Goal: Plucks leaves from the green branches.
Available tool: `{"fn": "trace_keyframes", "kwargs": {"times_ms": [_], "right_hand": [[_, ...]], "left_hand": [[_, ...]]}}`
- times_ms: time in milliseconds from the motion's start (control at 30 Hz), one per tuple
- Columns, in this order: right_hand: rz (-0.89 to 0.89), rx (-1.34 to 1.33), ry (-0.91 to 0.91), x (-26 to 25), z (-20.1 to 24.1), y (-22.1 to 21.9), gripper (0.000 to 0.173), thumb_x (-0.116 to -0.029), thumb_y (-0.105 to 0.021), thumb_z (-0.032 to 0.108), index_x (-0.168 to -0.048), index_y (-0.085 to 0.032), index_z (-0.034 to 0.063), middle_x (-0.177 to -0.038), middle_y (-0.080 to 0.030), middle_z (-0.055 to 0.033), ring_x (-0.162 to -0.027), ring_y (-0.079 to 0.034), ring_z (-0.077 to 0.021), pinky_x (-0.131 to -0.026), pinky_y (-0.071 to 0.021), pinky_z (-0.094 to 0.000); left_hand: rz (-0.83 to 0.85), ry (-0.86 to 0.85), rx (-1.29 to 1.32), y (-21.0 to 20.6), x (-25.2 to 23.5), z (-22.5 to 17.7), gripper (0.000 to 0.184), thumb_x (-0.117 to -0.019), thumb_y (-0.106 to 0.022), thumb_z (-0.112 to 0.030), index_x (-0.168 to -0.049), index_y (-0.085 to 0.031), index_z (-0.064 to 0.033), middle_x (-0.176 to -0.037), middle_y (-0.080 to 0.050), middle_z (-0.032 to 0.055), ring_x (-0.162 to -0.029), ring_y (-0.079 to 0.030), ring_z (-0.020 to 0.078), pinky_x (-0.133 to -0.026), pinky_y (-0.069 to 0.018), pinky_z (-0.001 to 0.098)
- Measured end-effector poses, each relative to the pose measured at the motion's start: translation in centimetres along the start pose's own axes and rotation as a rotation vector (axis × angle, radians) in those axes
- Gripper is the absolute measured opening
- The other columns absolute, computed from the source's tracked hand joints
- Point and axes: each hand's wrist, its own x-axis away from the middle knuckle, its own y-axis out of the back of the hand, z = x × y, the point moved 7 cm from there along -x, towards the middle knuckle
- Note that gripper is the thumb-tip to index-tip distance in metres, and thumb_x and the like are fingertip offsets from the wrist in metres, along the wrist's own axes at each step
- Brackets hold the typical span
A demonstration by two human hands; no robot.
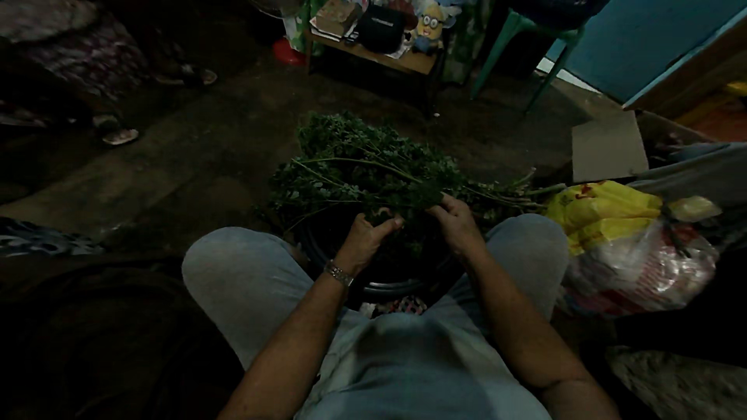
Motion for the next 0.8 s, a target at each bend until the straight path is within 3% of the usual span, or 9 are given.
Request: {"fn": "trace_keyframes", "kwargs": {"times_ms": [100, 200, 367, 467, 633, 767, 800], "right_hand": [[0.038, 0.084, -0.056, 0.1, 0.2, 0.1, 0.020, -0.1070, -0.050, 0.009, -0.107, -0.066, -0.0022, -0.088, -0.063, -0.0060, -0.077, -0.058, -0.0078, -0.072, -0.0502, -0.0262], [0.124, 0.094, -0.058, 0.4, 0.4, -0.5, 0.021, -0.1056, -0.056, 0.014, -0.112, -0.066, -0.0026, -0.097, -0.068, -0.0073, -0.087, -0.063, -0.0068, -0.081, -0.0531, -0.0260], [0.178, 0.114, 0.117, 0.5, 1.0, -1.4, 0.014, -0.0994, -0.061, 0.003, -0.109, -0.069, -0.0041, -0.099, -0.069, -0.0062, -0.088, -0.062, -0.0033, -0.082, -0.0533, -0.0222], [0.186, 0.093, 0.070, 0.6, 0.8, -1.7, 0.012, -0.1004, -0.059, 0.002, -0.106, -0.068, -0.0038, -0.093, -0.066, -0.0044, -0.083, -0.061, -0.0025, -0.078, -0.0524, -0.0207], [0.096, 0.139, -0.024, 0.5, 0.5, -0.5, 0.024, -0.1072, -0.049, 0.009, -0.125, -0.061, -0.0036, -0.113, -0.065, -0.0126, -0.097, -0.062, -0.0120, -0.087, -0.0521, -0.0305], [0.103, 0.150, -0.033, -0.2, -0.1, 0.1, 0.025, -0.1094, -0.044, 0.012, -0.117, -0.063, -0.0037, -0.096, -0.063, -0.0102, -0.085, -0.060, -0.0119, -0.078, -0.0518, -0.0312], [0.143, 0.157, -0.048, -0.2, -0.2, 0.0, 0.028, -0.1101, -0.044, 0.015, -0.118, -0.062, -0.0041, -0.098, -0.063, -0.0109, -0.087, -0.060, -0.0124, -0.079, -0.0511, -0.0317]], "left_hand": [[-0.008, -0.002, -0.014, 0.2, 0.1, 0.0, 0.007, -0.0940, -0.063, -0.001, -0.095, -0.065, -0.0068, -0.079, -0.066, -0.0018, -0.071, -0.063, 0.0063, -0.070, -0.0558, 0.0241], [-0.017, -0.006, -0.016, 0.3, 0.1, -0.1, 0.009, -0.0938, -0.063, 0.000, -0.092, -0.065, -0.0083, -0.077, -0.065, -0.0030, -0.069, -0.060, 0.0052, -0.068, -0.0542, 0.0230], [-0.017, -0.011, -0.066, 0.1, 0.2, -0.5, 0.007, -0.0934, -0.066, 0.001, -0.099, -0.067, -0.0036, -0.087, -0.070, 0.0004, -0.080, -0.067, 0.0069, -0.078, -0.0577, 0.0254], [-0.004, -0.012, -0.107, -0.1, 0.3, -0.7, 0.007, -0.0931, -0.067, 0.000, -0.098, -0.068, -0.0043, -0.085, -0.070, -0.0008, -0.078, -0.067, 0.0061, -0.077, -0.0580, 0.0248], [0.004, -0.035, -0.117, 0.1, 0.1, -0.5, 0.006, -0.0929, -0.065, -0.002, -0.091, -0.068, -0.0073, -0.080, -0.068, -0.0025, -0.074, -0.064, 0.0053, -0.072, -0.0559, 0.0238], [0.003, -0.045, -0.097, 0.2, 0.1, -0.6, 0.007, -0.0928, -0.065, 0.000, -0.094, -0.068, -0.0060, -0.081, -0.069, -0.0019, -0.074, -0.065, 0.0057, -0.073, -0.0567, 0.0235], [0.001, -0.046, -0.097, 0.2, 0.2, -0.6, 0.007, -0.0929, -0.065, 0.000, -0.094, -0.068, -0.0060, -0.081, -0.069, -0.0020, -0.074, -0.064, 0.0055, -0.072, -0.0565, 0.0232]]}}
